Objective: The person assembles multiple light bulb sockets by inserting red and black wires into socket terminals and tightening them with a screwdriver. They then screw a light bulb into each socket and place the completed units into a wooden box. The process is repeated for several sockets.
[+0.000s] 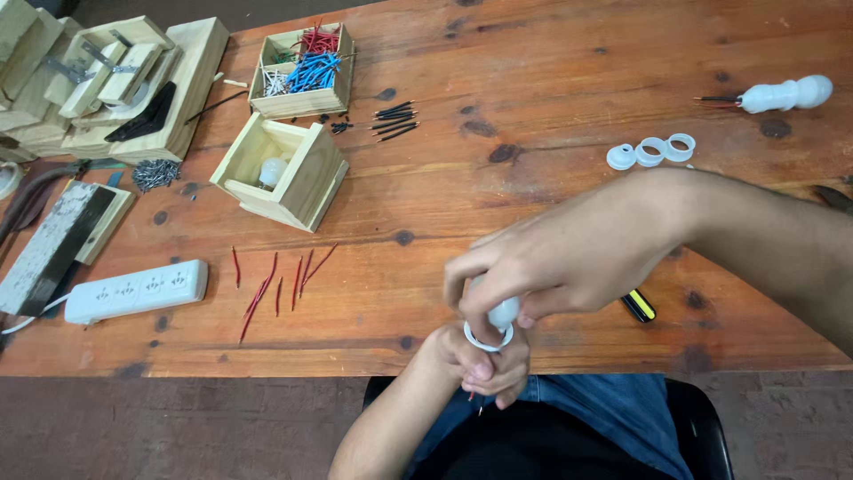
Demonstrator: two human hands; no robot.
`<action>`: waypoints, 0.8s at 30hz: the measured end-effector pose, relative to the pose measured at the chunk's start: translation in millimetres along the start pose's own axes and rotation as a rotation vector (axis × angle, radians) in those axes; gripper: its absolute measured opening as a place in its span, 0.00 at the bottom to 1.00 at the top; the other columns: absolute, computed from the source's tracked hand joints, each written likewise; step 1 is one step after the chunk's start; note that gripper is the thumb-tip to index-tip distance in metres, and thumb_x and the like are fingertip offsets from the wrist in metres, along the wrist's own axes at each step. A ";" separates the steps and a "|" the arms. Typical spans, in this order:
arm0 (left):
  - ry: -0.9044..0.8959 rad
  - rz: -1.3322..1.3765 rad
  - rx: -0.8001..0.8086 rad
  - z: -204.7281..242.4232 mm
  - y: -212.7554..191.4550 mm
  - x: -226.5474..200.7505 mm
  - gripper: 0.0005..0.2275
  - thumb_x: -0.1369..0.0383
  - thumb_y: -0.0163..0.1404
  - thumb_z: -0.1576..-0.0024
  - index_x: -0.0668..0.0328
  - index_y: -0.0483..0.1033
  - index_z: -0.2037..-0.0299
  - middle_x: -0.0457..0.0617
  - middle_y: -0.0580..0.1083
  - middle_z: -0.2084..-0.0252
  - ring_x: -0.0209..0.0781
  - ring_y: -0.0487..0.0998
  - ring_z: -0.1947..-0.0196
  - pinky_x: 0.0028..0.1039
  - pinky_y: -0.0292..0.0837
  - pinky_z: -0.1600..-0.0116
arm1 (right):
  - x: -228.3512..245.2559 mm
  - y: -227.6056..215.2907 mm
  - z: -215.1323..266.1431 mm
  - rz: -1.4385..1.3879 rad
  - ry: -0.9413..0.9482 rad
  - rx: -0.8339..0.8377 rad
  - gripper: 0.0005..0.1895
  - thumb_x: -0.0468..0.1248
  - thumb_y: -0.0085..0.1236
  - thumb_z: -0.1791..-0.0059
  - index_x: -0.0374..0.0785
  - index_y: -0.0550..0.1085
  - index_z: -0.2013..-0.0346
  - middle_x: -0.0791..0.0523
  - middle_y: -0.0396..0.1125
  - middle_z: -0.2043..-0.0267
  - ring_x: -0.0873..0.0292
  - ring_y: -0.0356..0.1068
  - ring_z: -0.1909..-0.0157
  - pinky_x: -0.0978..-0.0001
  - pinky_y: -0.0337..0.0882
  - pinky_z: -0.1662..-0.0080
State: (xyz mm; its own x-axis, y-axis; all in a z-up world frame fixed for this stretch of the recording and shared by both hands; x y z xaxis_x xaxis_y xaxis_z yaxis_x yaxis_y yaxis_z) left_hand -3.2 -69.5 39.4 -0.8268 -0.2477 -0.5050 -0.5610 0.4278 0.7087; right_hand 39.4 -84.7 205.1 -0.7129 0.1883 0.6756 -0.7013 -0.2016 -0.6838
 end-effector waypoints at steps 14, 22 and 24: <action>-0.025 -0.081 0.026 10.7 -23.2 24.6 0.11 0.68 0.57 0.42 0.60 0.68 0.71 0.47 0.67 0.82 0.34 0.67 0.86 0.27 0.81 0.53 | -30.3 15.3 -16.8 0.090 0.340 -0.126 0.23 0.60 0.51 0.50 0.50 0.70 0.49 0.56 0.69 0.51 0.51 0.74 0.52 0.55 0.70 0.54; -0.066 -0.035 -0.050 8.1 -2.3 9.5 0.12 0.69 0.59 0.45 0.60 0.67 0.74 0.48 0.68 0.84 0.35 0.68 0.86 0.24 0.81 0.53 | -3.2 1.6 -2.1 0.220 0.125 -0.052 0.03 0.37 0.52 0.47 0.45 0.68 0.60 0.57 0.63 0.56 0.53 0.67 0.53 0.53 0.66 0.57; -0.105 -0.090 -0.084 14.5 4.2 2.8 0.13 0.69 0.59 0.45 0.63 0.66 0.74 0.50 0.68 0.84 0.36 0.68 0.83 0.25 0.80 0.54 | 15.8 -22.0 1.3 0.274 -0.055 -0.180 0.03 0.35 0.48 0.45 0.46 0.70 0.60 0.57 0.64 0.57 0.53 0.65 0.61 0.57 0.61 0.56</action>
State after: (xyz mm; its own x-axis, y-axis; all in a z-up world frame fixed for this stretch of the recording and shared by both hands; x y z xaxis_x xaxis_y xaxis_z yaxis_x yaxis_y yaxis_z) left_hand -7.3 -55.8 33.9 -0.7666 -0.1877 -0.6140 -0.6379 0.3325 0.6947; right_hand 43.5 -78.5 231.2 -0.8770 0.0972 0.4706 -0.4774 -0.0638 -0.8764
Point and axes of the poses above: each hand's wrist, its own z-axis away from the middle knuckle, its own y-axis out of the palm, x = y × z, the point moved 8 cm from there along -z, towards the middle knuckle
